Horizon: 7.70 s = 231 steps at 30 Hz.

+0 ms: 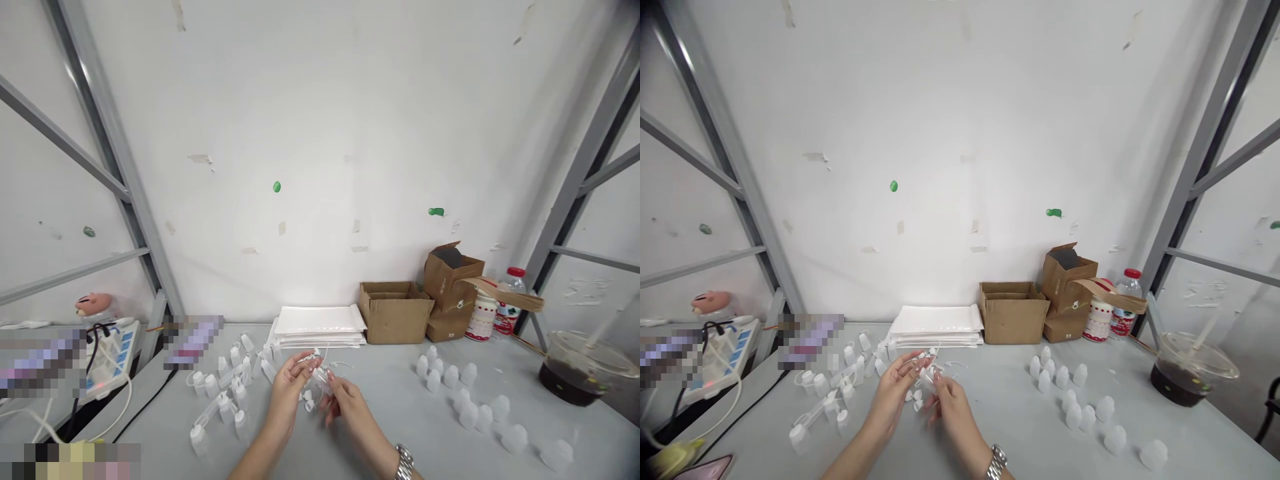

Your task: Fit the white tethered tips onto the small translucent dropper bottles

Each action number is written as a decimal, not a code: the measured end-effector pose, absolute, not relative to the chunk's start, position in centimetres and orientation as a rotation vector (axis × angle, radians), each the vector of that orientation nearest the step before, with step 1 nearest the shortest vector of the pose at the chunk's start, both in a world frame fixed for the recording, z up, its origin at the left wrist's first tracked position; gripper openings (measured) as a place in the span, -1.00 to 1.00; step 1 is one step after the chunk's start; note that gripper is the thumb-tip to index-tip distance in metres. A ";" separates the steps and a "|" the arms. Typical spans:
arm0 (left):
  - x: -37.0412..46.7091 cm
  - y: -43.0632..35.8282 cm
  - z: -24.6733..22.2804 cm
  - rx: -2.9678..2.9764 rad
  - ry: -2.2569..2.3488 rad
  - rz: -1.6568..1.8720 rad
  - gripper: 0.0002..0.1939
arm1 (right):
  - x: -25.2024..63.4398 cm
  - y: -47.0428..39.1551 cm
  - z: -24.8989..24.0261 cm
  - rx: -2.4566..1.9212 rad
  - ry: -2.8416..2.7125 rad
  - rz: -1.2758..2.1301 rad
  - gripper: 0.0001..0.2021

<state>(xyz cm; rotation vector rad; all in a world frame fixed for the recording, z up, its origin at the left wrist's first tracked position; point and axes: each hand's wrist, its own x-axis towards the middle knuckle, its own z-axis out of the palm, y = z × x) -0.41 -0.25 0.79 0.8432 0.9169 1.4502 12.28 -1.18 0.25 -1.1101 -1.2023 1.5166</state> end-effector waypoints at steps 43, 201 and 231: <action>-0.9 -0.3 1.3 0.593 0.784 1.333 -0.73 | 12.9 -1.1 0.7 -1.065 -1.151 1.228 -0.47; 1.3 -2.0 -2.0 2.072 1.499 0.747 -0.27 | 0.3 1.5 2.2 -1.195 -2.406 0.517 -0.75; 1.0 -1.5 -3.6 2.983 1.732 0.422 -0.31 | 1.7 3.1 1.8 -1.487 -2.377 0.467 -0.73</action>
